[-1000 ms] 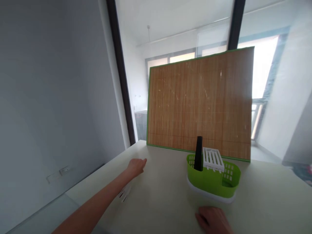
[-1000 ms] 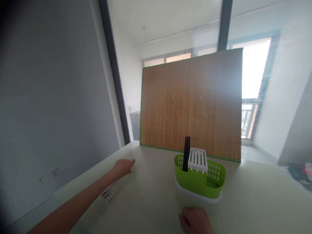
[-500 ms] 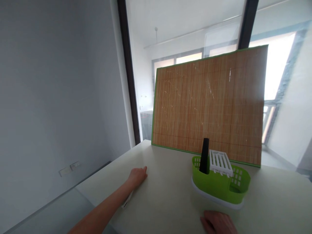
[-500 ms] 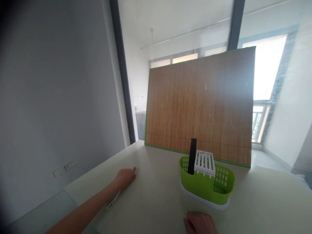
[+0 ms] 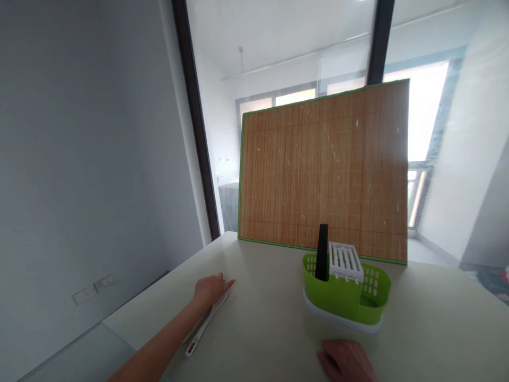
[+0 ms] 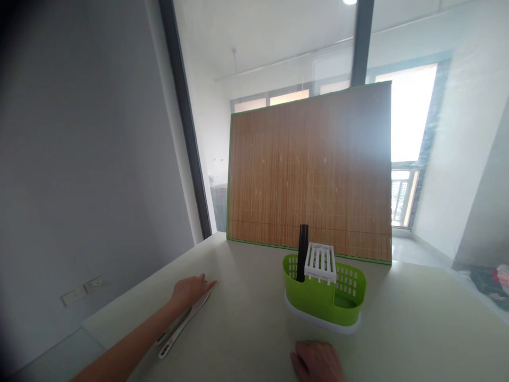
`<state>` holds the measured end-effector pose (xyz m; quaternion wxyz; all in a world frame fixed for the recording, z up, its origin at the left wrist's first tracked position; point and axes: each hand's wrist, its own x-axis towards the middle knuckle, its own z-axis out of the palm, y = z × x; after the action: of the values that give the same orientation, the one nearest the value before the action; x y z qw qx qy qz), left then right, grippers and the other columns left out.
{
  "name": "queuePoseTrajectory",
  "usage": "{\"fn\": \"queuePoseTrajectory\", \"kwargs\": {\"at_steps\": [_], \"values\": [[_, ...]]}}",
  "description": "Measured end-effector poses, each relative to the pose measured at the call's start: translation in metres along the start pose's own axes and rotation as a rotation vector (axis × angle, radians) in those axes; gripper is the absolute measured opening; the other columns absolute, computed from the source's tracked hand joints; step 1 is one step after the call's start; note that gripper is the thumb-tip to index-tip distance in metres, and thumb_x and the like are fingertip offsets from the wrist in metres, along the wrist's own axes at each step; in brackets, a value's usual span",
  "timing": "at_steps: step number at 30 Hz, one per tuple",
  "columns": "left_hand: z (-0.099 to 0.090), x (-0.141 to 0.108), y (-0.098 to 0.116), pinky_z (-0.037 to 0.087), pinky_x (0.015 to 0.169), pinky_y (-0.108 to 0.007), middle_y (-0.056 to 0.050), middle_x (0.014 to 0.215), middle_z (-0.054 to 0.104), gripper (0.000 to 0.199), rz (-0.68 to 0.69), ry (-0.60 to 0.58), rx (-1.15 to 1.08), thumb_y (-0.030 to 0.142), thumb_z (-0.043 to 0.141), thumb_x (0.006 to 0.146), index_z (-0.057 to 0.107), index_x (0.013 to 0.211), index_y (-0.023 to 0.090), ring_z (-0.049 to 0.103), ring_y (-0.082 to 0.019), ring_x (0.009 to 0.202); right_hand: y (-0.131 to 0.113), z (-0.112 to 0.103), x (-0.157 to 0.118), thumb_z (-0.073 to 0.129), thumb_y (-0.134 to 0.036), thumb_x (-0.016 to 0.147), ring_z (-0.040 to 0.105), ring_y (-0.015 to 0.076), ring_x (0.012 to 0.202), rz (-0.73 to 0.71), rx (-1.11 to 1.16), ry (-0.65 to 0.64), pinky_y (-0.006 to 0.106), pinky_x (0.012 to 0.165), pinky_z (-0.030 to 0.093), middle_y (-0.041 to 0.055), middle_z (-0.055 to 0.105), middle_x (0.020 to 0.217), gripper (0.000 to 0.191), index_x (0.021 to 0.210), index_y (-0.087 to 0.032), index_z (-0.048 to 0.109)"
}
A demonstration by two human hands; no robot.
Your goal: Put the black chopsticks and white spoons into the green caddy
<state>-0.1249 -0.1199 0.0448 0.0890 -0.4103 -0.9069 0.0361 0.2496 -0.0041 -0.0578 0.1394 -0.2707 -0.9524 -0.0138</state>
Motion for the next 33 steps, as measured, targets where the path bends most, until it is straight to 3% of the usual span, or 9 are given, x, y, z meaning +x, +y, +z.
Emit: {"fn": "queuePoseTrajectory", "kwargs": {"at_steps": [4, 8, 11, 14, 17, 20, 25, 33], "values": [[-0.027, 0.009, 0.022, 0.043, 0.074, -0.037, -0.014, 0.106, 0.061, 0.055, 0.034, 0.155, -0.086, 0.059, 0.027, 0.087, 0.058, 0.108, 0.018, 0.060, -0.028, 0.092, -0.001, -0.003, 0.000, 0.042, -0.028, 0.087, 0.063, 0.0174, 0.061, -0.001, 0.021, 0.003, 0.028, 0.051, 0.020, 0.0002, 0.067, 0.066, 0.026, 0.067, -0.022, 0.057], [-0.065, 0.019, 0.078, 0.043, 0.078, -0.032, -0.007, 0.111, 0.060, 0.051, 0.250, 0.219, -0.431, 0.058, 0.028, 0.088, 0.055, 0.115, 0.025, 0.058, -0.022, 0.097, -0.003, -0.007, 0.000, 0.042, -0.027, 0.087, 0.062, 0.0149, 0.060, -0.044, 0.059, 0.025, 0.027, 0.052, 0.021, -0.0009, 0.066, 0.066, 0.025, 0.067, -0.021, 0.056], [-0.090, 0.028, 0.138, 0.043, 0.080, -0.032, -0.005, 0.109, 0.062, 0.051, 0.434, 0.147, -0.833, 0.059, 0.038, 0.084, 0.058, 0.113, 0.022, 0.058, -0.020, 0.094, -0.005, -0.010, 0.000, 0.044, -0.024, 0.085, 0.061, 0.0131, 0.059, -0.111, 0.074, 0.056, 0.027, 0.052, 0.022, -0.0017, 0.065, 0.065, 0.023, 0.065, -0.020, 0.054], [-0.109, 0.036, 0.200, 0.045, 0.081, -0.030, -0.009, 0.109, 0.063, 0.052, 0.512, 0.029, -1.189, 0.056, 0.049, 0.080, 0.058, 0.113, 0.017, 0.058, -0.020, 0.095, -0.006, -0.009, 0.003, 0.048, -0.023, 0.082, 0.060, 0.0125, 0.059, -0.151, 0.056, 0.079, 0.026, 0.052, 0.023, -0.0019, 0.065, 0.065, 0.019, 0.064, -0.019, 0.054], [-0.122, 0.043, 0.250, 0.045, 0.080, -0.028, -0.011, 0.109, 0.063, 0.051, 0.545, 0.000, -1.306, 0.053, 0.049, 0.081, 0.058, 0.113, 0.014, 0.058, -0.018, 0.097, -0.005, -0.005, 0.007, 0.052, -0.023, 0.078, 0.059, 0.0120, 0.056, -0.150, 0.018, 0.079, 0.026, 0.049, 0.022, -0.0018, 0.067, 0.066, 0.014, 0.065, -0.019, 0.056], [-0.126, 0.050, 0.282, 0.046, 0.076, -0.028, -0.012, 0.100, 0.066, 0.052, 0.546, -0.021, -1.375, 0.054, 0.048, 0.081, 0.062, 0.105, 0.011, 0.061, -0.019, 0.089, -0.005, -0.001, 0.011, 0.057, -0.024, 0.074, 0.057, 0.0114, 0.052, -0.144, -0.007, 0.058, 0.025, 0.047, 0.021, -0.0020, 0.068, 0.065, 0.011, 0.063, -0.019, 0.058], [-0.120, 0.054, 0.301, 0.045, 0.064, -0.029, -0.013, 0.084, 0.066, 0.056, 0.502, -0.011, -1.403, 0.058, 0.044, 0.080, 0.065, 0.093, 0.008, 0.061, -0.019, 0.072, -0.005, 0.001, 0.016, 0.061, -0.025, 0.071, 0.057, 0.0111, 0.051, -0.119, -0.014, 0.051, 0.025, 0.044, 0.019, -0.0029, 0.068, 0.065, 0.011, 0.062, -0.019, 0.059], [-0.097, 0.041, 0.279, 0.041, 0.059, -0.028, -0.010, 0.074, 0.064, 0.051, 0.457, 0.111, -1.238, 0.059, 0.042, 0.080, 0.063, 0.077, 0.012, 0.060, -0.020, 0.069, -0.006, -0.004, 0.014, 0.058, -0.026, 0.073, 0.059, 0.0125, 0.054, -0.106, 0.017, 0.027, 0.023, 0.045, 0.024, -0.0013, 0.070, 0.069, 0.010, 0.066, -0.020, 0.062]]}}
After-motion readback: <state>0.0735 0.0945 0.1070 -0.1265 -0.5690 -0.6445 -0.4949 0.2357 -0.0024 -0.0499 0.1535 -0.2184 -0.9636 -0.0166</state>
